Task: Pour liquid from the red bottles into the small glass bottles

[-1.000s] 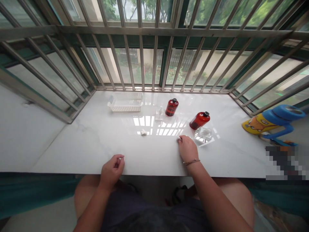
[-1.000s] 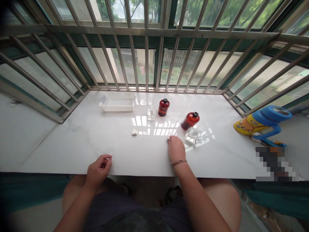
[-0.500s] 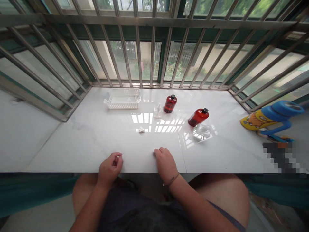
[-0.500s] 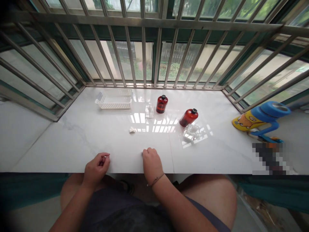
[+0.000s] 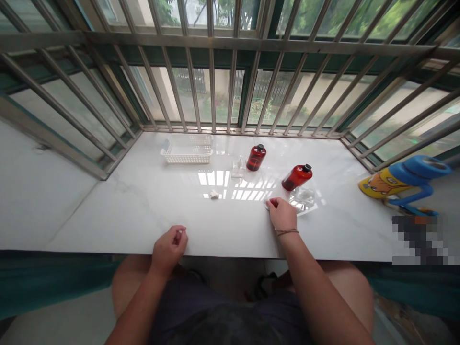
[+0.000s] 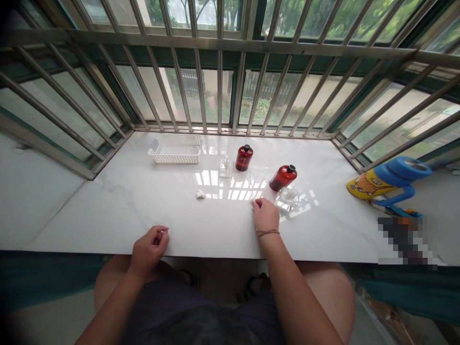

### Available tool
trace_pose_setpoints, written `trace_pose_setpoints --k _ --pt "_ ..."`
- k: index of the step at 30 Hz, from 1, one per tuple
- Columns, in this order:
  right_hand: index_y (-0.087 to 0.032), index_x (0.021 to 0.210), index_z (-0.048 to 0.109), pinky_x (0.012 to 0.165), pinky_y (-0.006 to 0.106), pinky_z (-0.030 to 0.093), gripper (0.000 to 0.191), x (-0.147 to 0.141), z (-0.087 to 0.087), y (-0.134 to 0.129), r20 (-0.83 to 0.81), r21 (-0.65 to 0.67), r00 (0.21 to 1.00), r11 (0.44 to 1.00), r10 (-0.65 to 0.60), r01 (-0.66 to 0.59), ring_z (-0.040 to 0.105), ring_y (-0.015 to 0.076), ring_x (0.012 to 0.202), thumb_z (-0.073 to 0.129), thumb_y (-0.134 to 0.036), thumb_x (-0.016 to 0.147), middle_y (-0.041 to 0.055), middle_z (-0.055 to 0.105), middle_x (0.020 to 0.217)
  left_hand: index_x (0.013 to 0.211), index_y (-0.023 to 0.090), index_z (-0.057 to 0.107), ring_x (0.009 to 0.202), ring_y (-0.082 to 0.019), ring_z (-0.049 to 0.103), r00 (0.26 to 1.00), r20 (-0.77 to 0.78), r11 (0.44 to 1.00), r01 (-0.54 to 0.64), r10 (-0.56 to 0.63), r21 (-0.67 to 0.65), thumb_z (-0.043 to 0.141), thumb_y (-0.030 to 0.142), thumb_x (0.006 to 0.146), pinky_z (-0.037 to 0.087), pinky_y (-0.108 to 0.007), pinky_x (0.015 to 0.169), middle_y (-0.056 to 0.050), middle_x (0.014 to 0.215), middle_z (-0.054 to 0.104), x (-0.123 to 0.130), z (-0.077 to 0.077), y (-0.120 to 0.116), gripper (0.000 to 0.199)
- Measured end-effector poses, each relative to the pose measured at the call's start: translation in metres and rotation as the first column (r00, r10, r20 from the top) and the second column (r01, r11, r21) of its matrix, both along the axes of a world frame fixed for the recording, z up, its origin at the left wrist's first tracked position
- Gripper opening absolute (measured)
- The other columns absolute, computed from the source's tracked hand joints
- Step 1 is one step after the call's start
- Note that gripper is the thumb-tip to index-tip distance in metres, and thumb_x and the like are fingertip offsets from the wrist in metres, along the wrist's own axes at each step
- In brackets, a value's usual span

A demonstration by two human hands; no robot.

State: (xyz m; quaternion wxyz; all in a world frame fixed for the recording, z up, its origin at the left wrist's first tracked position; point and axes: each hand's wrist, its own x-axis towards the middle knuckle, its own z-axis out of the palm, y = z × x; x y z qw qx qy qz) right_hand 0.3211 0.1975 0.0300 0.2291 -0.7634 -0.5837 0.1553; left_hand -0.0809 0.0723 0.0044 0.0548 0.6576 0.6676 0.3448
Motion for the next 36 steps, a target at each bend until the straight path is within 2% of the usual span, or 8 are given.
trace_pose_setpoints --k 4,7,14,17,23,27,31,36 --pt "-0.016 0.099 0.079 0.086 0.037 0.048 0.023 -0.059 -0.006 -0.017 0.064 -0.009 0.984 0.986 0.167 -0.167 0.070 0.0268 0.093 0.059 -0.027 0.104 0.0138 0.078 0.099 0.099 0.022 0.072 0.054 -0.014 0.061 1.000 -0.029 0.999 -0.005 0.006 0.036 0.060 0.032 0.100 0.044 -0.025 0.059 0.006 0.061 0.059 0.001 -0.004 0.000 0.016" --pt "-0.018 0.097 0.078 0.089 0.034 0.048 0.026 -0.111 -0.008 -0.036 0.078 -0.013 0.934 0.937 0.348 -0.348 0.067 0.0248 0.093 0.055 -0.022 0.108 0.0112 0.076 0.095 0.099 0.021 0.072 0.055 -0.014 0.062 0.998 -0.060 0.998 -0.008 0.011 0.062 0.059 0.031 0.100 0.044 -0.025 0.060 0.006 0.061 0.058 0.000 -0.007 0.000 0.016" --pt "-0.022 0.091 0.077 0.087 0.028 0.049 0.018 -0.212 0.002 -0.092 0.029 0.021 0.701 0.700 0.713 -0.713 0.067 0.0208 0.091 0.066 -0.013 0.102 0.0042 0.075 0.090 0.099 0.021 0.072 0.057 -0.016 0.063 0.996 -0.092 0.996 -0.004 0.012 0.092 0.058 0.031 0.100 0.046 -0.027 0.061 0.005 0.062 0.061 0.001 -0.007 -0.001 0.018" --pt "-0.023 0.088 0.077 0.083 0.027 0.050 0.017 -0.215 0.009 -0.090 0.004 0.049 0.699 0.698 0.715 -0.714 0.069 0.0191 0.088 0.069 -0.020 0.103 0.0023 0.075 0.089 0.099 0.021 0.071 0.056 -0.016 0.063 0.995 -0.099 0.996 -0.013 0.022 0.088 0.057 0.032 0.101 0.046 -0.027 0.060 0.005 0.061 0.061 0.001 -0.008 -0.001 0.018" --pt "-0.018 0.112 0.075 0.092 0.033 0.050 0.022 -0.126 0.010 -0.031 0.021 0.081 0.928 0.924 0.372 -0.372 0.069 0.0234 0.101 0.056 -0.029 0.110 0.0115 0.074 0.112 0.098 0.021 0.073 0.058 -0.017 0.063 0.991 -0.123 0.993 -0.035 0.049 0.108 0.056 0.031 0.102 0.047 -0.028 0.064 0.003 0.062 0.061 0.001 -0.014 -0.003 0.020" --pt "-0.016 0.103 0.074 0.086 0.036 0.049 0.023 -0.097 -0.001 -0.013 0.060 0.041 0.967 0.967 0.249 -0.252 0.067 0.0264 0.094 0.054 -0.026 0.109 0.0133 0.074 0.102 0.098 0.021 0.073 0.059 -0.017 0.063 0.990 -0.128 0.993 -0.036 0.051 0.113 0.056 0.031 0.101 0.047 -0.028 0.063 0.003 0.063 0.062 0.000 -0.017 -0.003 0.019" --pt "-0.017 0.103 0.074 0.091 0.034 0.048 0.023 -0.144 -0.010 -0.028 0.050 0.030 0.936 0.936 0.350 -0.351 0.066 0.0238 0.097 0.053 -0.022 0.110 0.0109 0.073 0.101 0.098 0.021 0.073 0.059 -0.017 0.063 0.991 -0.128 0.994 -0.032 0.046 0.107 0.057 0.031 0.101 0.047 -0.028 0.063 0.003 0.063 0.062 0.001 -0.017 -0.002 0.018" --pt "-0.020 0.097 0.074 0.091 0.030 0.049 0.018 -0.225 -0.009 -0.061 -0.058 0.046 0.797 0.799 0.601 -0.599 0.066 0.0211 0.097 0.060 -0.017 0.107 0.0067 0.073 0.098 0.097 0.022 0.072 0.058 -0.018 0.063 0.989 -0.140 0.994 -0.037 0.052 0.107 0.057 0.030 0.100 0.045 -0.027 0.060 0.002 0.063 0.063 0.002 -0.013 -0.001 0.017"
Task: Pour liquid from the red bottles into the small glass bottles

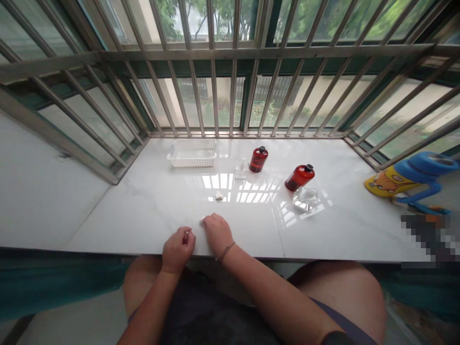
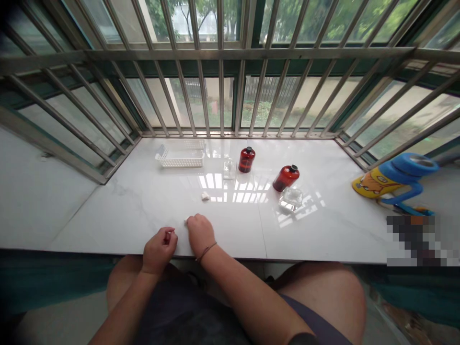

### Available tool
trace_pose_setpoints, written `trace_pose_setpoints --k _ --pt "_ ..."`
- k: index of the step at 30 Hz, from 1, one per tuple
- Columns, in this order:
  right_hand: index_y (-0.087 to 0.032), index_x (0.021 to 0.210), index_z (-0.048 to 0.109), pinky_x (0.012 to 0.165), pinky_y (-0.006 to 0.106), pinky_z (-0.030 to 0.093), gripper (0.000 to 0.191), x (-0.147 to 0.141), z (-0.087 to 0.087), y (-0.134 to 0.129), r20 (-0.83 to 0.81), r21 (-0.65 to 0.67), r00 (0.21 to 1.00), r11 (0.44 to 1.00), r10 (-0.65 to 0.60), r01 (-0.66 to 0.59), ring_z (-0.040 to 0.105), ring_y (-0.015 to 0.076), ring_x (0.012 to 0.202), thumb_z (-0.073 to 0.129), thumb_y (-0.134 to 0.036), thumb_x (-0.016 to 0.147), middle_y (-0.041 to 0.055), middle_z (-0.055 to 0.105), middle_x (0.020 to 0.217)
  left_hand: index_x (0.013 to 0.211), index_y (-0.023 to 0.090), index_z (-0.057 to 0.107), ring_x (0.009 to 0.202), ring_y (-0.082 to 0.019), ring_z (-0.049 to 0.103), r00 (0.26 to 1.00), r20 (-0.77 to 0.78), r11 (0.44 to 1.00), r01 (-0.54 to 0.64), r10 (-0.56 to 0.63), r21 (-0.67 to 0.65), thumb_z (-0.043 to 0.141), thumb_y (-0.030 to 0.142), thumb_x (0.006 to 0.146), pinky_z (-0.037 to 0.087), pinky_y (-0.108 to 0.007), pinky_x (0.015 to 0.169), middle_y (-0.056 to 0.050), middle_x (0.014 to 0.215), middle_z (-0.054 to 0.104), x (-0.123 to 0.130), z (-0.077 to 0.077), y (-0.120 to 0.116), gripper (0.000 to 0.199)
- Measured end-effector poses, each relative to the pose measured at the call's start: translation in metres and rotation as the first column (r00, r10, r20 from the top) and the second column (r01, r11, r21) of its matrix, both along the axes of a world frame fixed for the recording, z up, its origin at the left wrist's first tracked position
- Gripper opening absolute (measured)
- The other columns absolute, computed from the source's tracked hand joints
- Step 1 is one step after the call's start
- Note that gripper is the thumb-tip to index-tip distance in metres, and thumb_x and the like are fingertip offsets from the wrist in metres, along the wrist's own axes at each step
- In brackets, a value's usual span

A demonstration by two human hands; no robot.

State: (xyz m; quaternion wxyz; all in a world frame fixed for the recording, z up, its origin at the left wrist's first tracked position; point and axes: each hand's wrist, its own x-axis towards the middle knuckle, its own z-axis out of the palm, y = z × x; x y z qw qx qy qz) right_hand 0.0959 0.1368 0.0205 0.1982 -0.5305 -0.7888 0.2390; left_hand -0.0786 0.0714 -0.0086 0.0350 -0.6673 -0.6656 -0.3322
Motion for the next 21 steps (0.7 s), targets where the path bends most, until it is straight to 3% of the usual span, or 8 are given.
trace_pose_setpoints --k 3,5,8,11,14,17,21 --pt "-0.020 0.091 0.075 0.091 0.030 0.051 0.015 -0.012 0.007 -0.011 -0.101 -0.028 0.992 0.997 0.075 -0.079 0.068 0.0211 0.095 0.066 -0.016 0.102 0.0061 0.074 0.096 0.095 0.023 0.071 0.057 -0.018 0.064 1.000 -0.018 1.000 0.003 -0.003 0.002 0.057 0.030 0.101 0.046 -0.027 0.059 0.002 0.062 0.063 0.001 0.003 0.000 0.018" --pt "-0.021 0.092 0.077 0.092 0.031 0.052 0.012 0.003 0.012 -0.011 -0.186 -0.048 0.981 0.997 0.054 -0.064 0.069 0.0208 0.096 0.070 -0.020 0.101 0.0055 0.076 0.097 0.095 0.023 0.071 0.058 -0.018 0.064 1.000 -0.029 1.000 0.000 0.000 0.007 0.056 0.030 0.101 0.046 -0.027 0.060 0.002 0.062 0.063 0.001 0.004 0.000 0.018" --pt "-0.022 0.101 0.078 0.089 0.033 0.055 0.013 0.052 0.015 -0.002 -0.312 -0.110 0.944 0.991 -0.106 0.075 0.071 0.0202 0.088 0.071 -0.033 0.102 0.0055 0.078 0.098 0.097 0.022 0.072 0.058 -0.018 0.064 0.999 -0.036 1.000 -0.002 0.002 0.015 0.056 0.029 0.100 0.047 -0.028 0.061 0.002 0.063 0.063 0.000 0.003 -0.001 0.018" --pt "-0.019 0.103 0.078 0.074 0.033 0.057 0.033 0.106 0.009 0.008 -0.394 -0.225 0.867 0.946 -0.306 0.232 0.072 0.0216 0.077 0.064 -0.049 0.102 0.0077 0.079 0.090 0.097 0.022 0.072 0.058 -0.018 0.064 0.999 -0.033 1.000 0.002 -0.002 0.023 0.057 0.030 0.100 0.048 -0.028 0.062 0.002 0.064 0.063 0.000 0.000 -0.001 0.018" --pt "-0.015 0.106 0.075 0.067 0.033 0.059 0.048 0.136 -0.002 0.015 -0.441 -0.315 0.792 0.899 -0.423 0.305 0.073 0.0216 0.071 0.058 -0.059 0.100 0.0105 0.080 0.088 0.098 0.021 0.072 0.059 -0.018 0.063 0.999 -0.034 0.999 0.004 -0.003 0.035 0.057 0.030 0.100 0.047 -0.028 0.062 0.002 0.064 0.064 -0.001 -0.003 -0.001 0.018" --pt "-0.016 0.103 0.074 0.066 0.032 0.060 0.045 0.136 -0.010 0.025 -0.445 -0.351 0.767 0.878 -0.463 0.327 0.074 0.0212 0.072 0.060 -0.058 0.097 0.0109 0.080 0.091 0.098 0.021 0.072 0.059 -0.019 0.063 0.999 -0.047 0.999 0.010 -0.008 0.041 0.057 0.029 0.100 0.047 -0.028 0.062 0.001 0.064 0.064 -0.001 -0.004 0.000 0.017" --pt "-0.019 0.100 0.073 0.069 0.032 0.058 0.031 0.113 -0.008 0.055 -0.388 -0.312 0.797 0.880 -0.462 0.358 0.074 0.0212 0.077 0.064 -0.048 0.097 0.0090 0.080 0.097 0.097 0.022 0.071 0.060 -0.019 0.064 0.996 -0.082 0.999 0.023 -0.020 0.039 0.056 0.027 0.100 0.048 -0.028 0.061 0.001 0.065 0.064 0.001 -0.002 0.000 0.016"
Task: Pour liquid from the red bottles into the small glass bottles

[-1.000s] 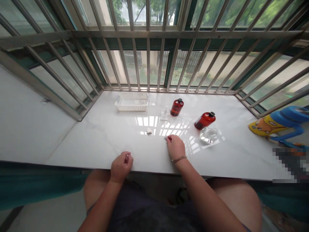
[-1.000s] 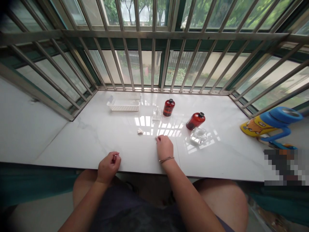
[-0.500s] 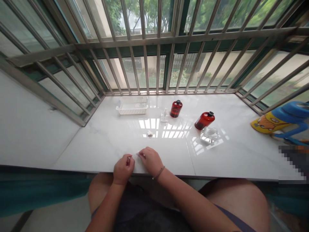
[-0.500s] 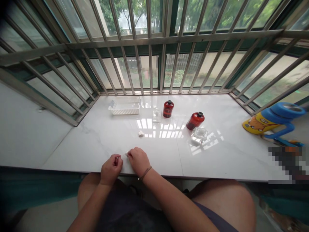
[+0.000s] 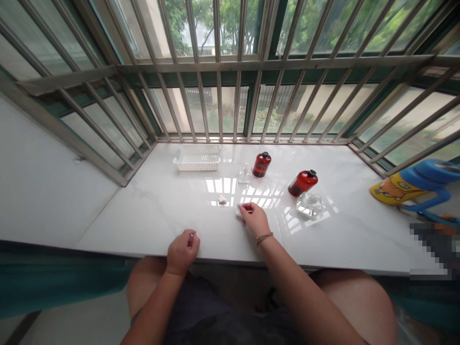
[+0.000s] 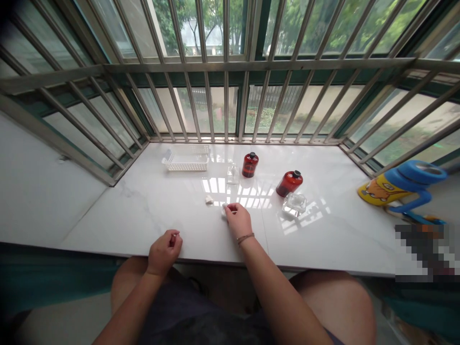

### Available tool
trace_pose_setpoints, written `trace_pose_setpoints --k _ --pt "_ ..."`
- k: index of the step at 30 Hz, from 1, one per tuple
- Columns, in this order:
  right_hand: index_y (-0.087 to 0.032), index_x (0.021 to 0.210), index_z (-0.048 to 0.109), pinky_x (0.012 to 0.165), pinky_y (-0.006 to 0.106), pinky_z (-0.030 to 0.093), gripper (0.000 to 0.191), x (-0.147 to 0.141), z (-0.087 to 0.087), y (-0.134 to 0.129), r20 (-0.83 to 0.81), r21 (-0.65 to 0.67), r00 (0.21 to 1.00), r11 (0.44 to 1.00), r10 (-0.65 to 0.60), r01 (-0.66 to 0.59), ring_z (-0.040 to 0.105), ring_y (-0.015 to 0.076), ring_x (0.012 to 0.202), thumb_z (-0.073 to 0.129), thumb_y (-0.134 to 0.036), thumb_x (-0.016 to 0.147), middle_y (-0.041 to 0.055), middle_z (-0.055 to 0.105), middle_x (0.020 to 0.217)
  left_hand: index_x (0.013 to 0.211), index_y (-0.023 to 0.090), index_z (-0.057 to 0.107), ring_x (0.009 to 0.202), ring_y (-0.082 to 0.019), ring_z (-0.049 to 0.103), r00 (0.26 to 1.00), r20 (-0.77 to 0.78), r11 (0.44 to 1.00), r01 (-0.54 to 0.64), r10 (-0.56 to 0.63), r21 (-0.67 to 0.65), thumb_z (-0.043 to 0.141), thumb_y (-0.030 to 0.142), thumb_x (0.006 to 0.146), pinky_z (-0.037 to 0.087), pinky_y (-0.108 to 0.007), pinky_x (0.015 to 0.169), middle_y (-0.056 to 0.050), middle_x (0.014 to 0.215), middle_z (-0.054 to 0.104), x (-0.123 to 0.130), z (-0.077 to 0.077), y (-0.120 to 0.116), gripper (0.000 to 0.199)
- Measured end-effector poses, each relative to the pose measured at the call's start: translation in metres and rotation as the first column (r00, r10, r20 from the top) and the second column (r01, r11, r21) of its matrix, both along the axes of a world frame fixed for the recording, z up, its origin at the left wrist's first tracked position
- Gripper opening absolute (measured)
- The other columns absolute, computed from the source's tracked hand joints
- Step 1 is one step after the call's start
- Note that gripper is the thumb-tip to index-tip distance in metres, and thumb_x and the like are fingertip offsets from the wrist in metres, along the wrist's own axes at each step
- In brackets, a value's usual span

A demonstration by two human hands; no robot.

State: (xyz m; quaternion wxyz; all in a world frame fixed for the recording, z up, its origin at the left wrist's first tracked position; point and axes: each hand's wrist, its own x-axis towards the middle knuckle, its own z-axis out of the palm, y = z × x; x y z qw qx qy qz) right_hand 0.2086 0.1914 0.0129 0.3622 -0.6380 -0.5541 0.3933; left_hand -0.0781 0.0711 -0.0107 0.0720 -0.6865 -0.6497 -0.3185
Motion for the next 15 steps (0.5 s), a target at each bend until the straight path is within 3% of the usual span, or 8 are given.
trace_pose_setpoints --k 5,11,15 --pt "-0.018 0.092 0.073 0.086 0.035 0.053 0.011 -0.048 0.011 0.041 0.168 0.064 0.984 0.996 0.058 -0.070 0.072 0.0233 0.091 0.069 -0.026 0.097 0.0093 0.078 0.094 0.096 0.022 0.069 0.059 -0.018 0.064 0.999 -0.043 1.000 0.014 -0.013 0.017 0.055 0.024 0.100 0.047 -0.028 0.060 0.002 0.064 0.062 0.001 0.003 -0.001 0.015" --pt "-0.017 0.104 0.074 0.090 0.036 0.058 0.012 -0.119 0.012 0.062 0.222 0.128 0.935 0.942 0.278 -0.310 0.073 0.0180 0.090 0.073 -0.029 0.101 0.0032 0.078 0.099 0.094 0.022 0.067 0.058 -0.017 0.063 0.998 -0.061 0.999 0.022 -0.019 0.046 0.053 0.023 0.100 0.047 -0.028 0.059 0.003 0.063 0.061 0.001 0.003 0.000 0.015" --pt "-0.019 0.107 0.075 0.086 0.033 0.057 0.011 -0.117 0.018 0.069 0.258 0.201 0.926 0.922 0.276 -0.331 0.072 0.0181 0.085 0.074 -0.026 0.098 0.0040 0.079 0.099 0.096 0.022 0.066 0.058 -0.017 0.063 0.998 -0.065 0.998 0.023 -0.020 0.053 0.054 0.022 0.101 0.048 -0.028 0.060 0.004 0.063 0.061 0.000 0.003 0.000 0.013"
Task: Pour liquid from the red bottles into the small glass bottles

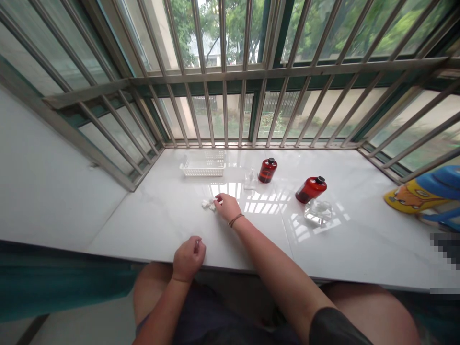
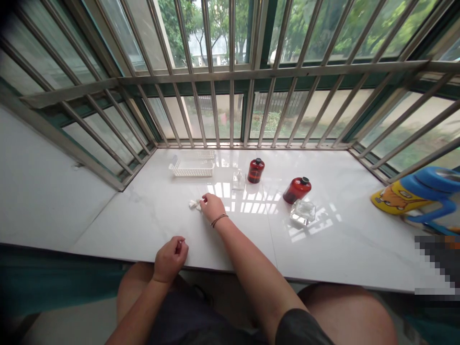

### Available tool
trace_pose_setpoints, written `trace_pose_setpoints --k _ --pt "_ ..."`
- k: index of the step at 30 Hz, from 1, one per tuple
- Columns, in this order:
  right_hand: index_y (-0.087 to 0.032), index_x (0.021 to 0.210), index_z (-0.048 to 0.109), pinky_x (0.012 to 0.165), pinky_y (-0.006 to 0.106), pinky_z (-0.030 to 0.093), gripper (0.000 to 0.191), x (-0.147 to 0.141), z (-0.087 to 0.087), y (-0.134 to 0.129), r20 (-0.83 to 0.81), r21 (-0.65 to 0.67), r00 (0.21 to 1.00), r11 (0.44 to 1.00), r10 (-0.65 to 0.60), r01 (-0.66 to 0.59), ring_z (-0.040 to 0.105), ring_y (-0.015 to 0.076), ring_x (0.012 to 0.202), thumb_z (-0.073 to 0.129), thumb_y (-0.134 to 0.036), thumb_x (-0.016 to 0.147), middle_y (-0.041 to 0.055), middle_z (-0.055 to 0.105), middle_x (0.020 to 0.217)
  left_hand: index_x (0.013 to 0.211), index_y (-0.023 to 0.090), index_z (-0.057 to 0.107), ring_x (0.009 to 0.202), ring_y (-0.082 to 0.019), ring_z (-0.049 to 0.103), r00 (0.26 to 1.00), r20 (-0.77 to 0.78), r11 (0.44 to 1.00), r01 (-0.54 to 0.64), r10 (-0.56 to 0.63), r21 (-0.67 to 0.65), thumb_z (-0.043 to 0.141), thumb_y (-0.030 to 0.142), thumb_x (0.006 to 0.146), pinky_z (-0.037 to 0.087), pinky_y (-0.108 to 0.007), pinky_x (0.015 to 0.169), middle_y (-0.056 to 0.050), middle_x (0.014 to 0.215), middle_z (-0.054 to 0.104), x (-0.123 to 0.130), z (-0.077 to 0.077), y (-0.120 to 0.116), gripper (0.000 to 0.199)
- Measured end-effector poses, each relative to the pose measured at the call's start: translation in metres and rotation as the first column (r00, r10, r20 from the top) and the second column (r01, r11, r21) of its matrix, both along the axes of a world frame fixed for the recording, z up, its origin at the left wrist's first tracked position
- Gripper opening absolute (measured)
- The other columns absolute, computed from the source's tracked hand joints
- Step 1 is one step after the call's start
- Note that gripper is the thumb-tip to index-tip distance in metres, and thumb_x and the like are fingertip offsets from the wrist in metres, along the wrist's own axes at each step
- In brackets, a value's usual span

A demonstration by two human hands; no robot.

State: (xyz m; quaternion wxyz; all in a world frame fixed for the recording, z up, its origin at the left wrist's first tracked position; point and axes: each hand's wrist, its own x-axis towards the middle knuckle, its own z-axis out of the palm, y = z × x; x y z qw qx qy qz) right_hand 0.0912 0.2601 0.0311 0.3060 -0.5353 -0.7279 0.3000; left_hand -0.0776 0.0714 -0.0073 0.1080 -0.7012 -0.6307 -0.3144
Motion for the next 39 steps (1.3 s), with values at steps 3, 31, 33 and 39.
trace_pose_setpoints --k 3,31,33,39 --pt "-0.021 0.113 0.073 0.085 0.033 0.057 0.017 0.039 0.013 0.008 -0.003 0.109 0.996 0.990 -0.088 0.088 0.071 0.0191 0.083 0.064 -0.031 0.103 0.0064 0.078 0.106 0.097 0.022 0.066 0.059 -0.017 0.064 1.000 0.000 1.000 0.010 -0.010 0.008 0.054 0.021 0.101 0.048 -0.029 0.061 0.004 0.065 0.061 0.000 0.000 0.000 0.012" --pt "-0.021 0.136 0.056 0.098 0.042 0.057 0.070 0.181 0.042 0.104 0.063 0.185 0.970 0.958 -0.233 0.218 0.071 0.0275 0.107 0.086 -0.045 0.078 0.0119 0.070 0.127 0.095 0.024 0.065 0.058 -0.018 0.064 0.999 -0.030 1.000 -0.017 0.017 -0.013 0.053 0.023 0.101 0.047 -0.029 0.060 0.004 0.065 0.062 0.001 0.000 0.001 0.013" --pt "-0.022 0.134 0.057 0.096 0.041 0.057 0.066 0.175 0.044 0.093 0.061 0.186 0.979 0.966 -0.194 0.179 0.071 0.0269 0.105 0.087 -0.043 0.078 0.0107 0.071 0.125 0.095 0.024 0.065 0.059 -0.018 0.064 0.999 -0.028 1.000 -0.026 0.025 -0.018 0.053 0.024 0.100 0.047 -0.029 0.060 0.003 0.064 0.062 0.001 0.000 0.001 0.014" --pt "-0.022 0.133 0.058 0.094 0.040 0.058 0.062 0.166 0.048 0.036 0.065 0.179 0.993 0.980 -0.098 0.085 0.072 0.0268 0.106 0.086 -0.040 0.080 0.0094 0.073 0.120 0.094 0.023 0.068 0.060 -0.019 0.064 0.999 0.010 0.997 -0.043 0.044 -0.068 0.052 0.026 0.099 0.047 -0.029 0.061 0.002 0.064 0.064 0.001 0.000 0.001 0.017"
